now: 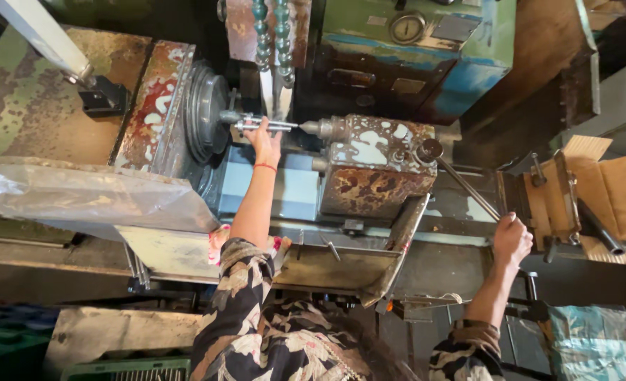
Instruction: The person repeatedly picks up metal rods from a green bin, places them into a grinding machine, and operates the machine to grind the rod ends. After each grind, the person removes the rod and places it into a cardboard box. The process is repeated for multiple rods.
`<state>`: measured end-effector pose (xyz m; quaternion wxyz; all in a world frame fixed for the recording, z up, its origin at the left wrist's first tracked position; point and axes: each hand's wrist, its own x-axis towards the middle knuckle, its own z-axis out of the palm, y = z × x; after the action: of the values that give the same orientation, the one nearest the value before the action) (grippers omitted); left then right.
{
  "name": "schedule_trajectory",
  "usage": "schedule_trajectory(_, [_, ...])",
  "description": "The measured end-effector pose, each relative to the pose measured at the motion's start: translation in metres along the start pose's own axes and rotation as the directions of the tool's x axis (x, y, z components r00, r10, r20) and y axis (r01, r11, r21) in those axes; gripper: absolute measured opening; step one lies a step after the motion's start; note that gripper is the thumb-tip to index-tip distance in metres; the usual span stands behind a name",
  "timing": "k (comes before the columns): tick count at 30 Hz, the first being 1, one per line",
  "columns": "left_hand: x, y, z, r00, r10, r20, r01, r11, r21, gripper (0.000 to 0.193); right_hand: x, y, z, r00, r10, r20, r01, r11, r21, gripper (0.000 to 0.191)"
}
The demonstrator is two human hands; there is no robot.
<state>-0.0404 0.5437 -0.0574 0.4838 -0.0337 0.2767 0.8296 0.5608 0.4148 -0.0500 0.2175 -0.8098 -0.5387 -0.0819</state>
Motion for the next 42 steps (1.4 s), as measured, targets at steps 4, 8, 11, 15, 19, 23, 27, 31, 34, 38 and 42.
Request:
schedule_trajectory(4, [-0.002, 0.001, 0.003, 1.0, 0.007, -0.005, -0.007, 1.0, 0.006, 0.063, -0.014, -0.013, -0.009, 0.968, -0.177, -0.175, 0.218, 0.942, 0.255, 0.038])
schedule_trajectory(8, [0.001, 0.002, 0.014, 0.968, 0.058, -0.243, -0.011, 0.982, 0.191, 0.055, -0.059, -0.008, -0.014, 0.828, -0.182, -0.53, 0.276, 0.956, 0.102, 0.041])
schedule_trajectory(11, [-0.003, 0.007, 0.032, 0.944, 0.242, -0.223, -0.187, 0.952, 0.243, 0.041, -0.137, -0.002, 0.003, 0.837, 0.46, -0.295, -0.246, 0.798, 0.55, 0.038])
schedule_trajectory(15, [-0.04, 0.016, 0.045, 0.918, 0.34, 0.202, -0.371, 0.917, 0.145, 0.025, -0.258, -0.005, 0.038, 0.43, 0.885, 0.177, -0.782, 0.267, 0.563, 0.04])
schedule_trajectory(19, [-0.122, 0.043, 0.016, 0.894, 0.212, 0.396, -0.326, 0.913, 0.247, 0.016, -0.302, -0.016, 0.042, 0.323, 0.662, 0.676, -0.717, -0.295, 0.632, 0.025])
schedule_trajectory(23, [-0.195, 0.082, -0.045, 0.92, 0.047, 0.388, -0.235, 0.859, 0.455, 0.026, -0.295, -0.019, 0.023, 0.349, 0.404, 0.846, -0.694, -0.495, 0.523, 0.016])
schedule_trajectory(27, [-0.226, 0.114, -0.099, 0.935, 0.038, 0.353, -0.239, 0.802, 0.548, 0.029, -0.297, -0.033, -0.002, 0.419, 0.534, 0.734, -0.705, -0.319, 0.634, 0.02])
schedule_trajectory(31, [-0.253, 0.148, -0.166, 0.901, 0.199, 0.386, -0.434, 0.423, 0.795, 0.02, -0.28, -0.075, -0.015, 0.774, 0.523, 0.356, -0.45, 0.059, 0.891, 0.025])
schedule_trajectory(34, [-0.284, 0.179, -0.22, 0.786, 0.35, 0.509, -0.486, -0.157, 0.86, 0.039, -0.279, -0.138, -0.015, 0.963, 0.218, 0.161, -0.197, 0.155, 0.968, 0.011])
schedule_trajectory(38, [-0.326, 0.206, -0.279, 0.747, 0.446, 0.493, -0.423, -0.254, 0.87, 0.036, -0.326, -0.242, -0.021, 0.883, -0.4, 0.245, -0.072, 0.401, 0.913, 0.023])
schedule_trajectory(42, [-0.348, 0.219, -0.311, 0.851, 0.479, 0.214, -0.436, 0.418, 0.797, 0.038, -0.43, -0.343, -0.034, 0.34, -0.859, 0.382, -0.262, 0.304, 0.916, 0.011])
